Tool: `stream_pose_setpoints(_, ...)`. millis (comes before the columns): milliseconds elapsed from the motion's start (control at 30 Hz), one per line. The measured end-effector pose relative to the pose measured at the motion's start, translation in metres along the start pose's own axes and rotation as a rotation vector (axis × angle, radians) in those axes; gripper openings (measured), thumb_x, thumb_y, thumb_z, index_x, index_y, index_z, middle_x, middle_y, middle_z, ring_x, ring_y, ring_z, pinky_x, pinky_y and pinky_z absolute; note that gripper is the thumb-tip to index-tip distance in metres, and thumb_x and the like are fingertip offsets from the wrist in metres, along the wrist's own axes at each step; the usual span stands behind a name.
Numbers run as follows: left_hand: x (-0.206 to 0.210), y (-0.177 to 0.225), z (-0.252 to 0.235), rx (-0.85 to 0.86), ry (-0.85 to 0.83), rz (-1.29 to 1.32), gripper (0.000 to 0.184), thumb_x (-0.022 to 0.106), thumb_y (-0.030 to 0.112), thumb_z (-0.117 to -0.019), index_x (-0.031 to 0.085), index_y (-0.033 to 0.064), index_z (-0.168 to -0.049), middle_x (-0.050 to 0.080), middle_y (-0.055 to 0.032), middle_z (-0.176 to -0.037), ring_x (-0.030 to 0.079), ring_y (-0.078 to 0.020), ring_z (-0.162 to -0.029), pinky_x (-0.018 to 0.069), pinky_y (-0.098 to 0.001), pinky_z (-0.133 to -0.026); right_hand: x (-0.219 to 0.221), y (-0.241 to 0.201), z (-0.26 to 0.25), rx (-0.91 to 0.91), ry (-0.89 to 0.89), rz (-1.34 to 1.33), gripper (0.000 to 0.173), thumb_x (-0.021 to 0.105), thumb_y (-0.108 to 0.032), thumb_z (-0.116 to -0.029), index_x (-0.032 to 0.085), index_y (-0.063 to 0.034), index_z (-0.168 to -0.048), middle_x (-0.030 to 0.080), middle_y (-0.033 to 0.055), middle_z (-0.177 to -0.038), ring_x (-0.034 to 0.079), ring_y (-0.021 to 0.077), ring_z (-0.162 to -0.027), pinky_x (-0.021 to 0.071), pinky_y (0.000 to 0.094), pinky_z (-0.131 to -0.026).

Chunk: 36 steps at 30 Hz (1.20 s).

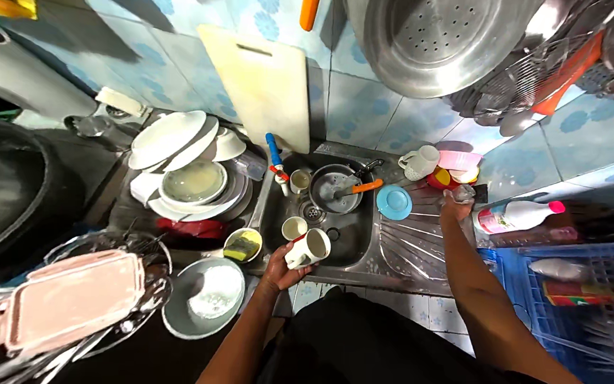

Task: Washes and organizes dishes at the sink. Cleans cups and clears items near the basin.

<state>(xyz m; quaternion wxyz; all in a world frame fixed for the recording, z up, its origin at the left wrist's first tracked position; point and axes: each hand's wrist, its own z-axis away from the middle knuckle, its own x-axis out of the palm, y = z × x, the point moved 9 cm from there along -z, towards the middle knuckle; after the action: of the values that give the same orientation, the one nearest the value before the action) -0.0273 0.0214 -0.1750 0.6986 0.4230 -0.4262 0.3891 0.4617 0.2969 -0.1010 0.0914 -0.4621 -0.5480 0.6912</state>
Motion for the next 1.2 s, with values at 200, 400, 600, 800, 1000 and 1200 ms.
stream_pose_setpoints(200, 0.002, 0.0, 0.001, -0.015, -0.011, -0.029, 0.058, 0.083, 0.048, -0.076, 0.069, 0.0114, -0.12, 0.071, -0.0181, -0.113, 0.071, -0.0321, -0.101, 0.0606, -0.0491, -0.084, -0.017, 0.002, 0.062, 0.294, -0.187, -0.491, 0.061, 0.068, -0.031, -0.0988, 0.041, -0.0058, -0.148, 0.058, 0.0186, -0.131, 0.061, 0.0298, -0.117, 0.0564, 0.0541, -0.091)
stream_pose_setpoints(400, -0.003, -0.001, 0.004, -0.025, 0.046, -0.029, 0.06, 0.082, 0.051, -0.075, 0.067, 0.0135, -0.12, 0.071, -0.0173, -0.112, 0.071, -0.0315, -0.099, 0.0608, -0.0481, -0.084, 0.037, -0.04, 0.168, -0.004, -0.758, -0.619, 0.039, 0.067, -0.012, -0.0919, 0.055, -0.0039, -0.128, 0.069, 0.0081, -0.108, 0.068, 0.0181, -0.092, 0.0602, 0.0387, -0.079)
stream_pose_setpoints(600, -0.006, -0.002, 0.001, -0.026, 0.035, -0.014, 0.064, 0.082, 0.051, -0.0745, 0.066, 0.0132, -0.123, 0.07, -0.018, -0.114, 0.071, -0.0323, -0.1, 0.0607, -0.048, -0.084, 0.119, -0.045, 0.26, -0.064, -0.825, -0.422, 0.078, 0.087, -0.011, -0.071, 0.05, 0.0021, -0.139, 0.063, 0.0206, -0.124, 0.065, 0.0259, -0.111, 0.0583, 0.0439, -0.092)
stream_pose_setpoints(800, -0.004, 0.0, 0.001, -0.023, 0.027, 0.0, 0.061, 0.083, 0.048, -0.0748, 0.067, 0.0115, -0.121, 0.07, -0.0193, -0.113, 0.071, -0.0329, -0.099, 0.0607, -0.049, -0.083, 0.157, -0.001, 0.275, -0.145, -0.843, -0.214, 0.064, 0.087, -0.011, -0.0751, 0.058, -0.0018, -0.131, 0.063, 0.0221, -0.124, 0.063, 0.0325, -0.111, 0.0552, 0.0528, -0.091)
stream_pose_setpoints(1000, -0.005, -0.002, -0.002, -0.047, 0.01, 0.027, 0.061, 0.083, 0.044, -0.0757, 0.065, 0.0093, -0.123, 0.069, -0.022, -0.116, 0.071, -0.0364, -0.101, 0.0609, -0.0513, -0.083, 0.146, 0.013, 0.291, -0.169, -0.785, -0.026, 0.053, 0.085, -0.018, -0.0823, 0.062, 0.0011, -0.126, 0.063, 0.0223, -0.129, 0.061, 0.034, -0.119, 0.0513, 0.0532, -0.101)
stream_pose_setpoints(1200, -0.003, -0.002, -0.004, -0.036, -0.035, 0.057, 0.056, 0.082, 0.043, -0.0784, 0.068, 0.0112, -0.122, 0.07, -0.0223, -0.116, 0.071, -0.038, -0.1, 0.0612, -0.0537, -0.08, 0.142, 0.019, 0.301, -0.038, -0.953, -0.026, 0.065, 0.079, 0.003, -0.0742, 0.055, 0.0, -0.135, 0.06, 0.0232, -0.133, 0.063, 0.0333, -0.117, 0.0565, 0.0504, -0.096)
